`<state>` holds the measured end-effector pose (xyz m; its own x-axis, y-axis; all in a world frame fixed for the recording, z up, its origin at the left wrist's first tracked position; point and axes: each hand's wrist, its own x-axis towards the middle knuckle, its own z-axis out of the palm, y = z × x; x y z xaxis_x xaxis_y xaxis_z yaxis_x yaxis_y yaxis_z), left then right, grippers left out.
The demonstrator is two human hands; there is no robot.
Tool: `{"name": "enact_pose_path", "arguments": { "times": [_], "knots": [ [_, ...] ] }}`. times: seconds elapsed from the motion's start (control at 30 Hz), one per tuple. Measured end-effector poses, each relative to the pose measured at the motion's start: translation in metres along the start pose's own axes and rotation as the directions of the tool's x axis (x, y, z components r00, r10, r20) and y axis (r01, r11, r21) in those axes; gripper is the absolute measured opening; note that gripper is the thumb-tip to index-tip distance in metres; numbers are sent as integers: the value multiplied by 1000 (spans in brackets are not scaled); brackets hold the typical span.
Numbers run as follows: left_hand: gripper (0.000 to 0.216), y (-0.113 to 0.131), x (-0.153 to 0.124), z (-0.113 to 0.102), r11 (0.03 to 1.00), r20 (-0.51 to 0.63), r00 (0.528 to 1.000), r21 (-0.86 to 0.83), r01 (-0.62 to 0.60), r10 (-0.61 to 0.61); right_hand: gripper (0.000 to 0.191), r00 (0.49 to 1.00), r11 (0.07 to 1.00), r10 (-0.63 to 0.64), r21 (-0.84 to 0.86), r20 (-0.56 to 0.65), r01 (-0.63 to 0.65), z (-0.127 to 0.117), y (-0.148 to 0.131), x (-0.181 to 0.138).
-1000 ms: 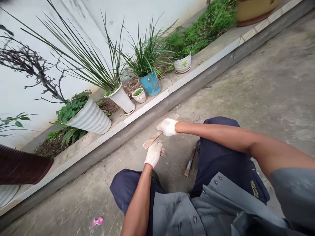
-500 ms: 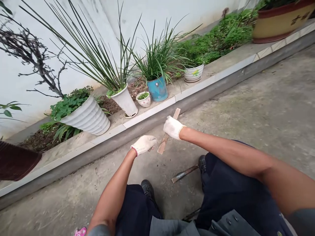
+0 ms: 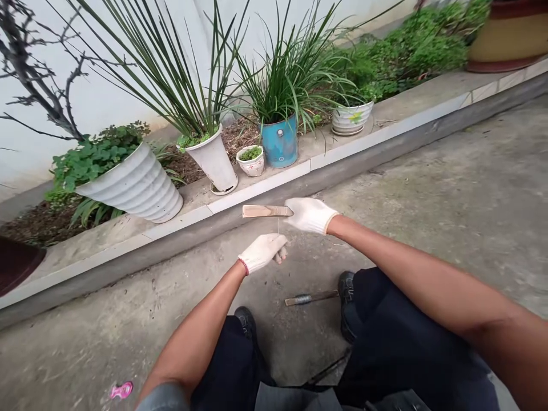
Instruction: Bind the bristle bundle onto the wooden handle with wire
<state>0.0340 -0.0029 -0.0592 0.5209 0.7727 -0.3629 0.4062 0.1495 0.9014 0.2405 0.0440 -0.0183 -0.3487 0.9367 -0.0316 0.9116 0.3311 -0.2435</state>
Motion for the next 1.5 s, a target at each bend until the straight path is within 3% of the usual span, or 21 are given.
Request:
{"name": "enact_pose_path", "arguments": {
  "times": [0.13, 0.3, 0.4, 0.5, 0.6, 0.67, 0.77, 0.87, 0.93, 1.07, 1.2, 1.27, 1.37, 1.43, 1.5],
  "knots": [
    [32, 7, -5, 3, 994, 68, 994, 79, 80, -85, 36, 997, 981, -7, -191, -83, -9, 0, 6, 0],
    [34, 21, -11, -10, 909, -21, 997, 411, 72, -70, 27, 999, 909, 34, -417, 31, -18, 15, -5, -3],
    [36, 26, -14, -21, 838, -51, 999, 546, 25, 4, 23, 987, 860, -66, -494, 144, 130, 25, -9, -7],
    [35, 24, -15, -28, 827, -94, 995, 561, 31, 27, 19, 902, 875, -279, -298, 330, 381, 26, -3, -15],
    [41, 17, -15, -28, 879, -98, 995, 475, 51, -5, 21, 818, 887, -419, -16, 395, 462, 20, 3, -25],
    [47, 12, -13, -24, 936, -74, 997, 350, 47, -22, 18, 835, 908, -410, 86, 368, 409, 12, 2, -30],
    [51, 7, -10, -14, 991, -31, 999, 125, 48, -45, 29, 910, 945, -320, 160, 263, 286, 1, -3, -30],
    [48, 3, -9, -2, 999, -20, 999, -17, 30, -30, 36, 984, 988, -123, 105, 130, 110, -6, -6, -24],
    [41, 1, -10, 5, 998, 25, 999, -54, 31, -29, 32, 999, 1000, -10, 27, 40, 9, -6, -4, -19],
    [32, 0, -11, 9, 995, 132, 988, 77, 65, -75, 38, 1000, 984, 2, -176, -31, -7, 1, 1, -13],
    [34, 11, -13, -4, 935, 67, 996, 352, 31, -58, 26, 994, 926, 60, -377, 92, -21, 11, -1, -11],
    [34, 20, -16, -15, 863, 21, 1000, 506, 4, -17, 25, 985, 898, 19, -436, 173, 60, 14, -2, -11],
    [33, 28, -19, -30, 773, -61, 998, 635, 18, 27, 22, 941, 890, -165, -367, 296, 271, 12, 2, -14],
    [34, 28, -20, -37, 778, -115, 993, 626, 52, 26, 22, 895, 896, -282, -240, 345, 374, 9, 7, -19],
    [40, 25, -19, -39, 817, -144, 989, 575, 56, 33, 23, 872, 914, -340, -95, 351, 394, 5, 9, -23]
  ]
}}
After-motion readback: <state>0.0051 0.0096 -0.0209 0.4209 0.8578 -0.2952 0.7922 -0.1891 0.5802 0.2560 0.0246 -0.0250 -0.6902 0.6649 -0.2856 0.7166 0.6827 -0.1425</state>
